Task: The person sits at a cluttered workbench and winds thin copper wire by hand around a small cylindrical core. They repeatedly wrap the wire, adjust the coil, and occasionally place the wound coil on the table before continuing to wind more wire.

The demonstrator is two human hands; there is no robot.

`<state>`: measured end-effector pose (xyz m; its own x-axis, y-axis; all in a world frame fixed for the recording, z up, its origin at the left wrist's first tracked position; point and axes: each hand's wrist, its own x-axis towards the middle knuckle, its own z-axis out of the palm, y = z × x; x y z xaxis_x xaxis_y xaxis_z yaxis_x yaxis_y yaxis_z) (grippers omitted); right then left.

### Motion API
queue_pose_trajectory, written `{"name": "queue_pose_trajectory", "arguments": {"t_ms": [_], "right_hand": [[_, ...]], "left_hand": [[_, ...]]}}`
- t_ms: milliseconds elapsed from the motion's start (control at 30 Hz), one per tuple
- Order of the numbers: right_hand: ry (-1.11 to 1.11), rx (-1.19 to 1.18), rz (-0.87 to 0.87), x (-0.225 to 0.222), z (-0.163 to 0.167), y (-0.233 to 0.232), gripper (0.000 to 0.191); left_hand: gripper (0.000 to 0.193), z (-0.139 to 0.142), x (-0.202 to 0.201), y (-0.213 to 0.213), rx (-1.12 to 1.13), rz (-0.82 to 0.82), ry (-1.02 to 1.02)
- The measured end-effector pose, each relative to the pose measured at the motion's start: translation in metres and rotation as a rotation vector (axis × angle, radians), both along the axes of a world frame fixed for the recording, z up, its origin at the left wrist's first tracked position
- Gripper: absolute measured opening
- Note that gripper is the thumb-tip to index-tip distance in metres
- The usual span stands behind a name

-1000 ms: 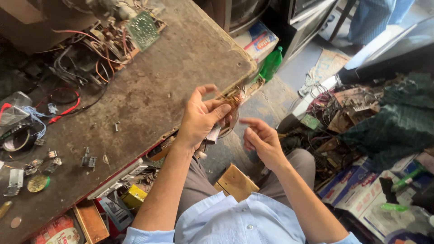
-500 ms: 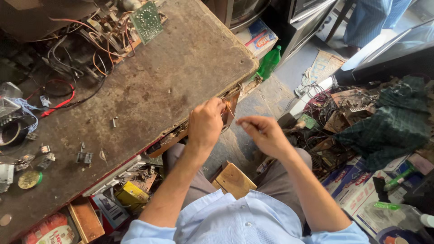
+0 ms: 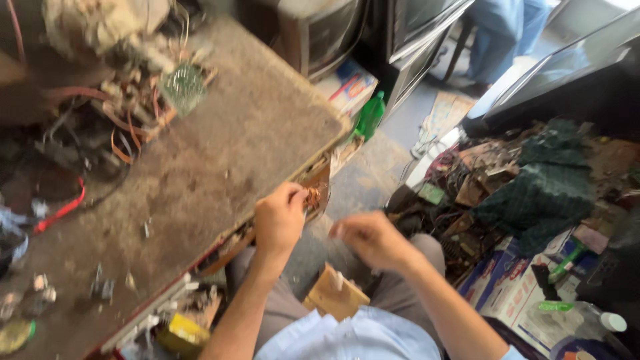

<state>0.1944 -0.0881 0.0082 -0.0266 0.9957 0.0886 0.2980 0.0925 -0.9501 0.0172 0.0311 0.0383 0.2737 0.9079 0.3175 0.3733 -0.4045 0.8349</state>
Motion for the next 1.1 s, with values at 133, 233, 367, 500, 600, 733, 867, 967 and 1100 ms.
{"name": "queue_pose_trajectory", "arguments": {"t_ms": [133, 233, 367, 500, 600, 733, 867, 967, 1100], "right_hand": [[-0.074, 0.018, 0.158, 0.005, 0.006, 0.009, 0.014], [-0.271, 0.192, -0.027, 0.027, 0.014, 0.017, 0.010], [-0.345, 0.132, -0.080, 0.020, 0.016, 0.007, 0.011], [-0.121, 0.092, 0.033, 0.009, 0.009, 0.000, 0.014], [-0.196, 0.118, -0.036, 0.024, 0.007, 0.004, 0.013], [-0.400, 0.191, -0.099, 0.028, 0.005, -0.003, 0.015], [-0.262, 0.192, 0.023, -0.006, -0.003, -0.016, 0.014], [-0.096, 0.070, 0.023, -0.011, -0.007, -0.009, 0.015], [-0.215, 0.230, 0.039, 0.014, -0.001, -0.001, 0.011]], "left_hand": [[0.009, -0.001, -0.002, -0.007, -0.676, -0.375, -0.247], [0.006, -0.008, -0.005, -0.025, -0.255, -0.505, 0.046], [0.006, -0.014, 0.008, -0.011, 0.331, -0.100, 0.377], [0.007, -0.006, 0.010, -0.002, -0.356, -0.115, -0.190], [0.010, -0.008, 0.000, -0.017, -0.771, -0.538, -0.180], [0.011, -0.011, 0.004, -0.022, -0.288, -0.326, 0.243], [0.007, -0.008, 0.013, -0.021, -0.120, -0.056, -0.120], [0.007, -0.005, 0.018, -0.024, -0.418, -0.053, -0.283], [0.008, -0.004, 0.006, -0.026, -0.779, -0.539, -0.054]]}}
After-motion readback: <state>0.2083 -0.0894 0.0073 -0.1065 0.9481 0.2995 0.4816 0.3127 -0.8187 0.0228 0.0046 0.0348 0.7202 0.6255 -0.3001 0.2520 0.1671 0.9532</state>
